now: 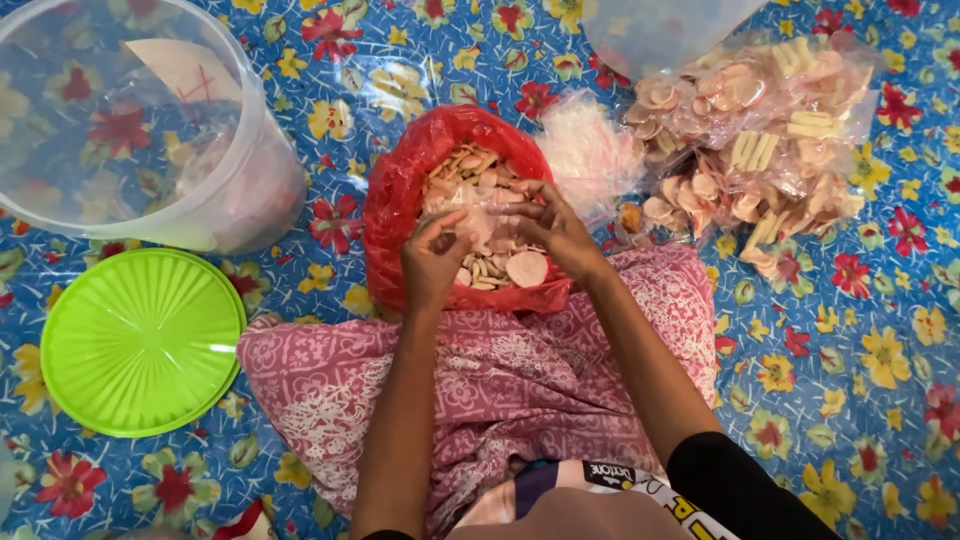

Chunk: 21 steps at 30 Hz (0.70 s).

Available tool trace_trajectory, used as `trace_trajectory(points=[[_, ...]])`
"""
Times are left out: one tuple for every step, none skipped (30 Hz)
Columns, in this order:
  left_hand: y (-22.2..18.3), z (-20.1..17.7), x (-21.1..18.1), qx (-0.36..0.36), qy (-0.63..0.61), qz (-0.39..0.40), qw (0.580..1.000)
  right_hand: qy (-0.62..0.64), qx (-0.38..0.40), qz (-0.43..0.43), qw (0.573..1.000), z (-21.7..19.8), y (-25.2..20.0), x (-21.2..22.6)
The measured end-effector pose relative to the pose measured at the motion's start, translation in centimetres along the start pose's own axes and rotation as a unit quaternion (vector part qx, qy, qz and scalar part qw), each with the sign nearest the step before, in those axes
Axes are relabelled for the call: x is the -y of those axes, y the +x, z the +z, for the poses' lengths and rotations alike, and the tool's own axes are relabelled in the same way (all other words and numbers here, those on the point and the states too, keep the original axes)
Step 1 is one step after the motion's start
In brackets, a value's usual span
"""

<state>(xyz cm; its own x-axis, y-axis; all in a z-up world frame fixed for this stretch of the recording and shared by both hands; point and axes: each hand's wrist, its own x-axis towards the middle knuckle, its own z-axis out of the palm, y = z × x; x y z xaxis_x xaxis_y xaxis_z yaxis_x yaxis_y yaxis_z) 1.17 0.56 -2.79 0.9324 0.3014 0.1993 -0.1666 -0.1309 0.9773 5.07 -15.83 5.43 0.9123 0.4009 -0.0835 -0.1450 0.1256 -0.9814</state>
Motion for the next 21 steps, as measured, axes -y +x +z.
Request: trace_trajectory(points=[[0.3,-0.1,-0.3,-0.001,0.001,-0.002,1.0,0.001,0.001,0.002,1.0,-0.7,0.4,-0.4],[0.6,-0.2,-0.7,-0.02,0.006,0.0,1.0,-0.014,0.0,0.001,1.0,-1.5,0.7,-0.9],[0.9,-0.4,-1.0,-0.04,0.012,0.001,0.999,-0.029,-0.001,0.0,1.0,-2.2,1.1,-1.3],[1.0,-0.4,-1.2,-0.04,0.013,-0.001,0.999,-0.027,-0.001,0.002,1.0,-2.9,1.6,-2.4],[1.2,-0.4,-1.4,-0.056,0.001,-0.009,0.998,-0.06,-0.043,-0.004,0.997,-3.6,2.1,-3.4],[1.4,-0.4,-1.5,-0.07,-0.011,-0.017,0.997,-0.094,-0.086,-0.01,0.992,-4.3,2.6,-4.4],[1.5,-0.4,-1.3,-0.07,-0.01,-0.019,0.997,-0.093,-0.087,-0.009,0.992,-4.9,2.8,-5.6],[1.6,-0.3,-1.1,-0.074,-0.001,-0.02,0.997,-0.218,-0.107,-0.036,0.969,-5.6,3.1,-6.7],[1.7,-0.3,-0.9,-0.078,0.009,-0.02,0.997,-0.34,-0.125,-0.063,0.93,-6.3,3.4,-7.8],[1.8,-0.2,-0.8,-0.078,0.01,-0.021,0.997,-0.339,-0.125,-0.062,0.93,-6.1,3.7,-8.4],[1.9,-0.1,-0.8,-0.074,0.013,-0.023,0.997,-0.386,-0.116,-0.077,0.912,-6.0,4.0,-9.0],[1.9,-0.1,-0.7,-0.071,0.017,-0.025,0.997,-0.432,-0.105,-0.091,0.891,-5.7,4.2,-9.7],[1.9,-0.1,-0.6,-0.071,0.019,-0.026,0.997,-0.431,-0.105,-0.091,0.892,-5.5,4.3,-9.6],[2.0,0.0,-0.5,-0.072,0.02,-0.029,0.997,-0.463,-0.093,-0.098,0.876,-5.2,4.6,-9.5],[2.1,0.0,-0.4,-0.073,0.021,-0.032,0.997,-0.495,-0.08,-0.106,0.859,-4.9,4.8,-9.4],[2.1,0.0,-0.4,-0.073,0.021,-0.031,0.997,-0.494,-0.079,-0.106,0.859,-4.6,4.9,-9.4],[2.1,0.0,-0.4,-0.071,0.024,-0.036,0.997,-0.517,-0.076,-0.105,0.846,-4.3,5.0,-9.4],[2.1,0.0,-0.5,-0.068,0.027,-0.039,0.997,-0.539,-0.072,-0.104,0.833,-4.0,5.1,-9.3],[2.1,0.0,-0.2,-0.069,0.027,-0.039,0.996,-0.538,-0.072,-0.105,0.833,-3.9,5.3,-9.4],[2.1,0.0,0.1,-0.071,0.028,-0.043,0.996,-0.548,-0.07,-0.09,0.829,-3.8,5.3,-9.4],[2.1,0.0,0.3,-0.074,0.029,-0.048,0.996,-0.558,-0.068,-0.074,0.824,-3.7,5.4,-9.4]])
